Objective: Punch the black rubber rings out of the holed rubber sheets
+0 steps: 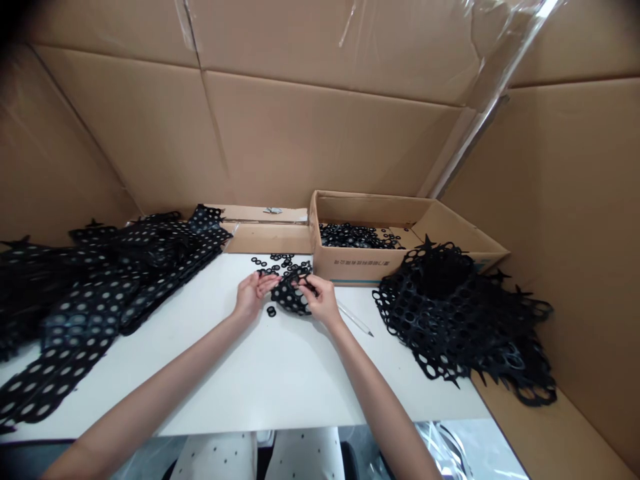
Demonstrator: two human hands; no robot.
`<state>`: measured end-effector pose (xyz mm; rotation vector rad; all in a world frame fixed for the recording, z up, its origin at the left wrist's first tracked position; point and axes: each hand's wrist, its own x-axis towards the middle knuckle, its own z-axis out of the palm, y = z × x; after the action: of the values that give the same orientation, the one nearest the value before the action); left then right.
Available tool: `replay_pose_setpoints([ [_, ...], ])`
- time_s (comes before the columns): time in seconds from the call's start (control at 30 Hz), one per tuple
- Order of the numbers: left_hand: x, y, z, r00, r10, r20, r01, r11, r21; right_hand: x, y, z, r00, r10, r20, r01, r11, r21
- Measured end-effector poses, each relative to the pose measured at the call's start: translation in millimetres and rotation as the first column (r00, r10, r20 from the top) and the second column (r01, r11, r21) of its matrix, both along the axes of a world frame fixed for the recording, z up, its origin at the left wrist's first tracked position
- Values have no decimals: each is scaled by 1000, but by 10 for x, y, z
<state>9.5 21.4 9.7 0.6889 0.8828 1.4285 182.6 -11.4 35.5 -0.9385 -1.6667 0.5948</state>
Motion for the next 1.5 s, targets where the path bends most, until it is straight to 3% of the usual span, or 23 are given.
replay_pose_setpoints([
  [0.07, -102, 63, 28, 984, 36, -174, -15, 993, 118, 68, 23, 3, 999, -40, -32, 40, 999, -9],
  [0.13, -170, 78, 36, 889, 89, -449, 24, 971, 239, 120, 37, 11, 997, -64, -47, 64, 998, -7],
  [0.17, -186, 66, 34, 795, 130, -592, 64, 953, 295, 137, 38, 15, 996, -74, -48, 74, 997, -4],
  [0.23, -188, 18, 26, 531, 247, -811, 167, 908, 385, 154, 34, 24, 994, -95, -48, 95, 995, 14],
  [0.3, -169, -38, 24, 268, 360, -894, 264, 864, 428, 152, 26, 33, 995, -93, -36, 95, 995, 35],
  [0.33, -159, -61, 29, 174, 398, -901, 297, 851, 434, 146, 23, 36, 996, -84, -27, 85, 995, 44],
  [0.4, -148, -93, 50, 64, 430, -901, 311, 849, 427, 128, 17, 38, 998, -63, -5, 63, 997, 51],
  [0.47, -149, -110, 84, 34, 457, -889, 266, 853, 449, 104, 13, 35, 999, -51, 12, 50, 998, 46],
  [0.57, -138, -145, 132, 127, 567, -814, 202, 788, 581, 57, 1, 25, 999, -35, 11, 35, 999, 14],
  [0.67, -74, -208, 134, 313, 614, -725, 295, 662, 689, 6, -13, 14, 999, 12, -44, -14, 998, -57],
  [0.73, -16, -248, 105, 389, 596, -702, 337, 617, 711, -23, -16, 5, 992, 71, -106, -83, 990, -111],
  [0.83, 40, -276, 59, 436, 588, -682, 302, 618, 726, -57, -3, -14, 976, 126, -178, -161, 967, -199],
  [0.9, 45, -275, 45, 453, 580, -677, 290, 622, 727, -72, 12, -28, 980, 110, -164, -147, 960, -237],
  [1.07, 24, -253, 28, 503, 527, -684, 319, 623, 714, -83, 30, -34, 994, 102, -46, -107, 986, -129],
  [1.17, 18, -241, 31, 544, 424, -724, 363, 659, 659, -81, 19, -27, 994, 105, -19, -106, 990, -95],
  [1.3, 19, -208, 80, 673, 159, -723, 374, 770, 517, -92, -5, -21, 997, 83, 3, -83, 996, -41],
  [1.43, 63, -146, 67, 865, -142, -482, 276, 935, 221, -105, -27, 13, 994, 107, 11, -107, 994, -22],
  [1.5, 80, -101, 28, 937, -194, -292, 224, 972, 70, -93, -34, 42, 994, 107, 7, -107, 994, -23],
])
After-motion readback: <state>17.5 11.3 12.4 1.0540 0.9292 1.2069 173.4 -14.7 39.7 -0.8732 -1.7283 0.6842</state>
